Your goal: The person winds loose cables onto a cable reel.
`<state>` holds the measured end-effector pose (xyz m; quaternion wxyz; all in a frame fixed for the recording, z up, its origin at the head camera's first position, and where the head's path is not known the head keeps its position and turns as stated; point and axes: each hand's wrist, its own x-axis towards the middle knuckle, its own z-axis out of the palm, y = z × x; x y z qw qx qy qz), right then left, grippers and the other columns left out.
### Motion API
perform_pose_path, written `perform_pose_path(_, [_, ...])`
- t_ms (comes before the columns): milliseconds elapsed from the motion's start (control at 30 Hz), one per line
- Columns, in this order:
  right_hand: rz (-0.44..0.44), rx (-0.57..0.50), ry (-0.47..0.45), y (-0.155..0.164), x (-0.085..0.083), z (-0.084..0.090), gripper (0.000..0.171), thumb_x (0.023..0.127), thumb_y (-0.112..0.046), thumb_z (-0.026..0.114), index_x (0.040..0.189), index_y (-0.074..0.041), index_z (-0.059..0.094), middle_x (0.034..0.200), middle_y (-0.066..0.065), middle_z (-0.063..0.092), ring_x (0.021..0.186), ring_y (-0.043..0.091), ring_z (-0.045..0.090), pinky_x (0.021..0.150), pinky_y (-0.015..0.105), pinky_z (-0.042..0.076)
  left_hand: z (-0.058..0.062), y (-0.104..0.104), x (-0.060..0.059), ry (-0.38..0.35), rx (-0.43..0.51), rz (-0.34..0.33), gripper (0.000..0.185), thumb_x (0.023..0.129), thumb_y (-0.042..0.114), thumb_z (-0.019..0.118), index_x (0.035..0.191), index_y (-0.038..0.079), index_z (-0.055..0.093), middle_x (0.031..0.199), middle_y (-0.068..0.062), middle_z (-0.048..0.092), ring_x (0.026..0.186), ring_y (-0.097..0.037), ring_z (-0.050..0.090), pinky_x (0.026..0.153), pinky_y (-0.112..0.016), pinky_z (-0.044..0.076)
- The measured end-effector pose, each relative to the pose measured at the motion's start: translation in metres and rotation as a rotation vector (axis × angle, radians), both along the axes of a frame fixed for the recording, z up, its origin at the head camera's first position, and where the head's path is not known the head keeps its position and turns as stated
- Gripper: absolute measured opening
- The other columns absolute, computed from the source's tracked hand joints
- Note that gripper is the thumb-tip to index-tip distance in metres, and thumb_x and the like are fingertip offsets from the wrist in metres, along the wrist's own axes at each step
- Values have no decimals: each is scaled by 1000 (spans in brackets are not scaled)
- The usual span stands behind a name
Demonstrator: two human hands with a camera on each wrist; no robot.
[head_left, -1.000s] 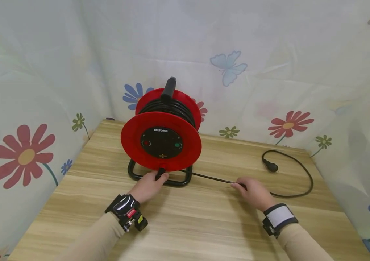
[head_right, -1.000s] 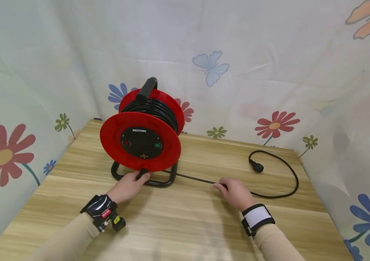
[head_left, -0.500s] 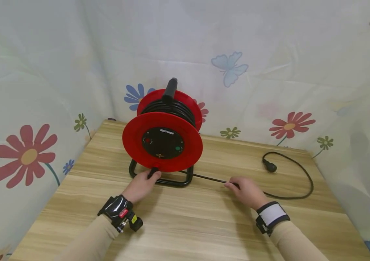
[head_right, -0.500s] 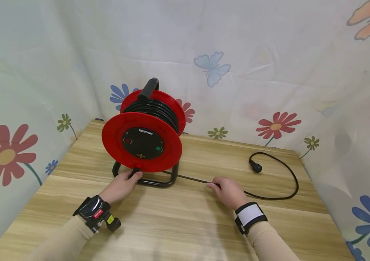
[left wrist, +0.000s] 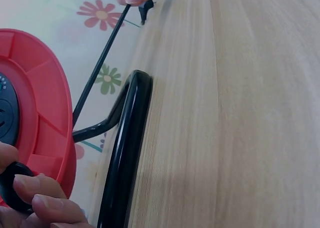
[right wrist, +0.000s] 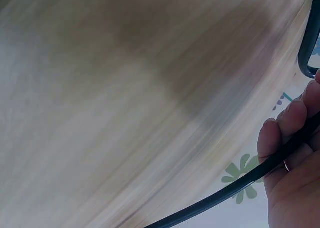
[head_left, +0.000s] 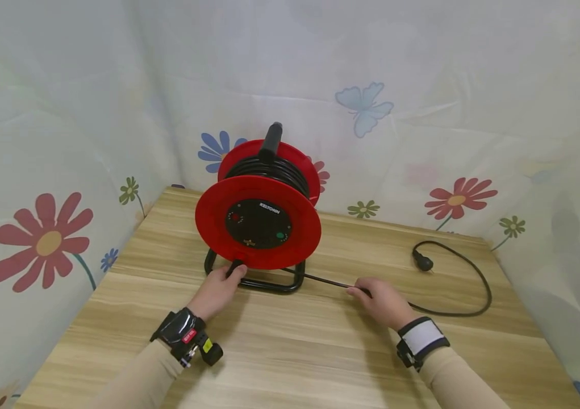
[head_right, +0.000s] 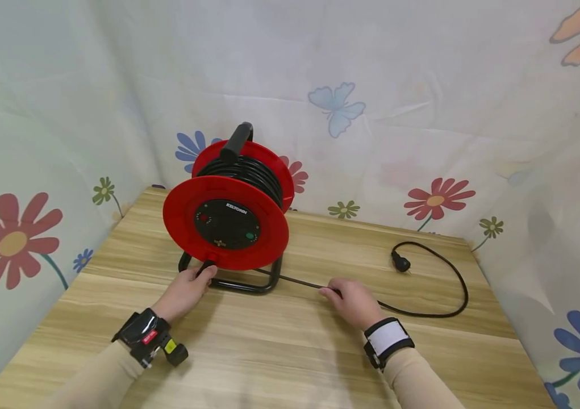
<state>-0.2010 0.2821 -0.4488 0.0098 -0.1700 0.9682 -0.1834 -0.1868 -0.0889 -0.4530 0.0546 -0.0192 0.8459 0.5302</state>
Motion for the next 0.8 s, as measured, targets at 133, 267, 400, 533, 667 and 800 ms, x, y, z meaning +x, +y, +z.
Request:
perform_pose_path(133, [2,-3,0,-3,-1,-1,28,87,-48,49,71,-25,53,56,-9,41,49,5,39,45,26,34,-1,-2,0,-18,40,45,51,87,54,43,75,6,54,60,-2,41,51,-18,36,45,-28,28])
perform_pose_path(267, [9,-2,-1,-8,-1,1,29,87,-48,48,71,-25,53,56,-9,41,50,6,39,45,26,33,-2,-3,0,-19,68,99,53,86,55,43,78,5,58,60,-3,45,51,-18,38,45,-28,28])
perform_pose_path(400, [20,-6,-4,-12,-1,4,27,87,-46,49,72,-24,54,57,-9,42,50,6,39,46,26,33,0,-3,0,-22,110,142,52,86,54,44,74,5,57,56,-2,43,49,-18,36,44,-27,26])
perform_pose_path(533, [33,-12,1,-15,0,6,27,88,-45,50,72,-23,54,57,-9,41,50,6,39,45,26,33,1,-6,1,-38,181,160,51,86,54,45,73,5,53,54,-1,40,49,-17,34,45,-26,25])
perform_pose_path(667, [31,-12,-3,-13,1,5,30,88,-47,47,73,-22,54,57,-9,41,50,5,38,45,25,33,2,-9,2,-35,262,180,54,86,55,44,75,3,51,54,0,37,49,-17,34,47,-27,25])
perform_pose_path(800, [37,-12,1,-15,1,5,27,88,-45,48,73,-23,54,57,-10,40,50,5,38,46,25,33,5,-12,3,-10,310,213,58,84,60,42,77,2,51,54,0,37,49,-16,35,48,-27,27])
